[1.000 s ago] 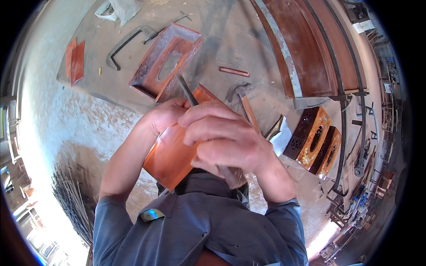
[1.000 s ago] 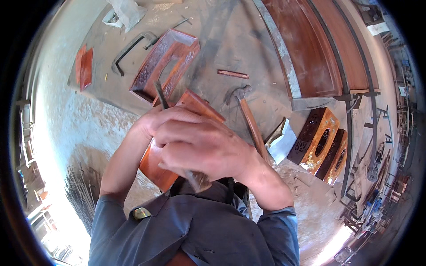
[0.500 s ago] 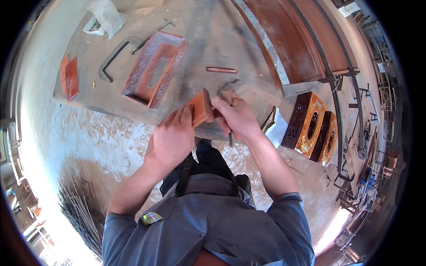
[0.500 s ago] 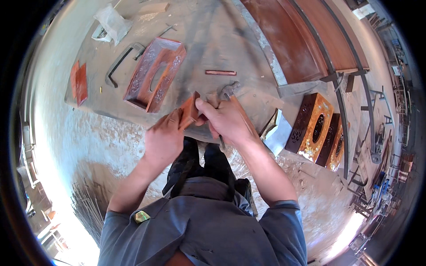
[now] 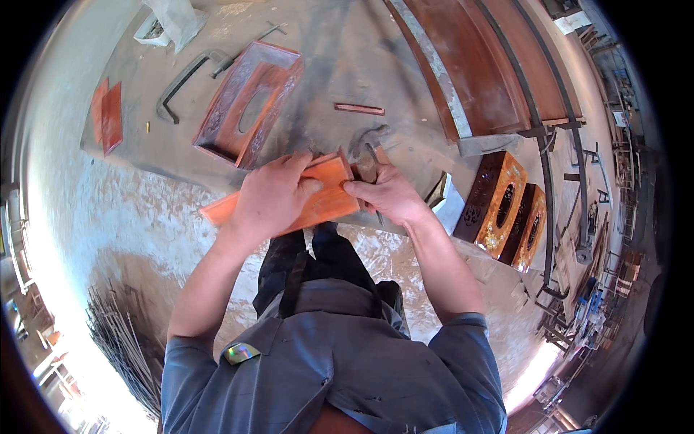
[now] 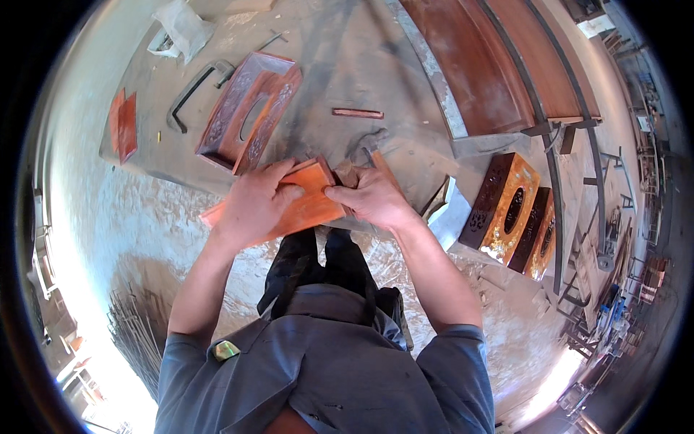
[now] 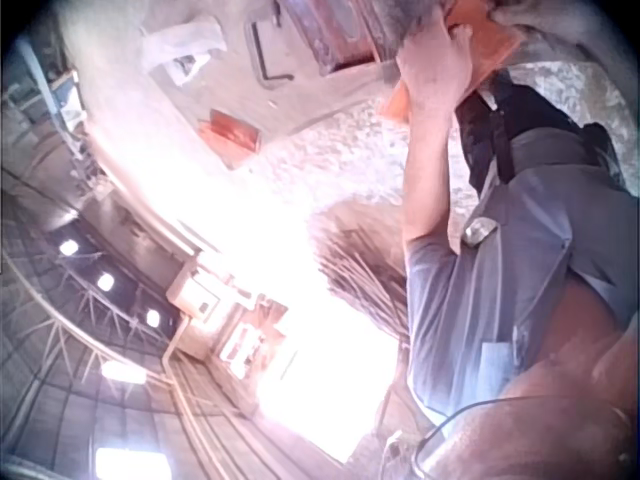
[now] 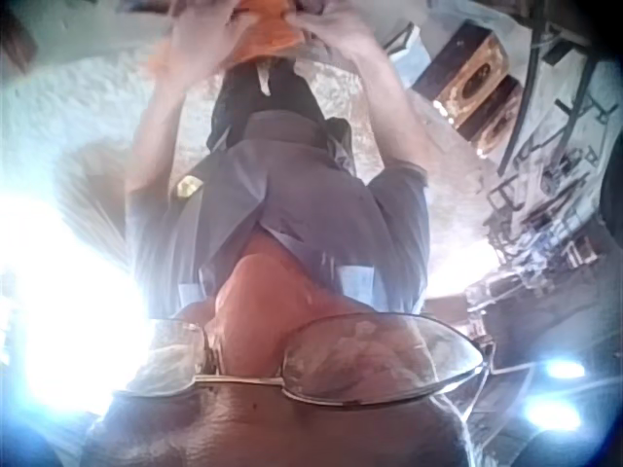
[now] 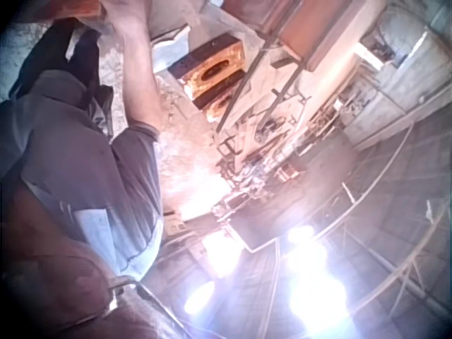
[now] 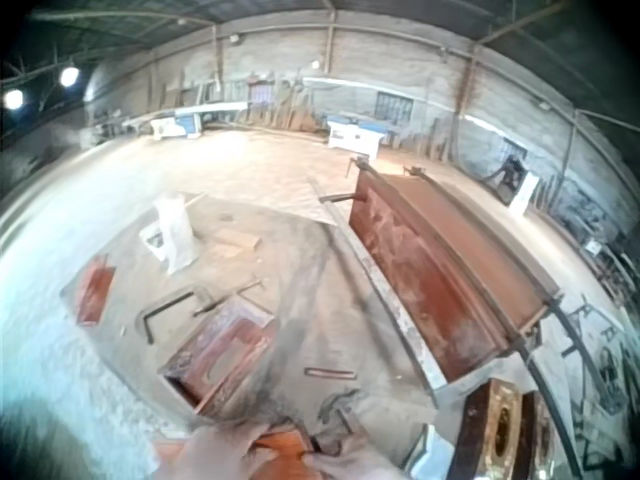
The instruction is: The person handles small wooden pieces, using a hammer to tap them into a wooden frame on a workbench. They also move between workstations, picking up and placing down wood pieces and tools.
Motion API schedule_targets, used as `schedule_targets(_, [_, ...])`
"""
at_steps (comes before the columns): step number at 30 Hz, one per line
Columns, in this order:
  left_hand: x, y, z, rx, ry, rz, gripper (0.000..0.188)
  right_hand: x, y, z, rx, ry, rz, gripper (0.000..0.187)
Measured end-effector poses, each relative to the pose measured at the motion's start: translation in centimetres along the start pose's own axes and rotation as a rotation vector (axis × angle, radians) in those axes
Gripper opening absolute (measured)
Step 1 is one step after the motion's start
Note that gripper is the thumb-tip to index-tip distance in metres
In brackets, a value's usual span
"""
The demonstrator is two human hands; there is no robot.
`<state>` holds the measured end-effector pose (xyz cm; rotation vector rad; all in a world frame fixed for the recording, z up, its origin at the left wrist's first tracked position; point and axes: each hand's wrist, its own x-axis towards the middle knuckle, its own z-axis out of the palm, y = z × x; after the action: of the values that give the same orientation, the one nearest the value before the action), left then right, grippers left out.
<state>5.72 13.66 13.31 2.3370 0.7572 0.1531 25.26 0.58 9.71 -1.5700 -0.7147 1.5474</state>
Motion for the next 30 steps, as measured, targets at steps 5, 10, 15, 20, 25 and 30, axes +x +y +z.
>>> schedule_targets(5, [-0.3, -0.8, 1.0, 0.155, 0.146, -0.057, 0.02, 1.1, -0.3, -0.4, -0.022, 0.346, -0.17, 0.028])
schedule_targets(10, [0.9, -4.4, 3.6, 0.423, 0.216, 0.064, 0.012, 0.5, -4.1, -1.9, -0.072, 0.508, -0.428, 0.022])
schedule_targets(15, [1.5, -6.7, 5.5, 0.462, 0.291, 0.066, 0.011, 1.2, -5.6, -0.6, 0.39, 0.39, -0.592, 0.024])
schedule_targets(20, [0.9, -7.0, 5.6, 0.428, 0.262, 0.051, 0.013, 3.7, -4.3, 0.5, 0.462, 0.272, -0.596, 0.019])
schedule_targets(25, [1.0, -7.2, 5.8, 0.395, 0.322, 0.083, 0.01, 5.1, -4.0, 1.5, 0.421, 0.172, -0.556, 0.023])
schedule_targets(30, [1.1, -7.2, 5.7, 0.388, 0.344, 0.109, 0.01, 5.9, -4.1, 1.8, 0.365, 0.153, -0.52, 0.026])
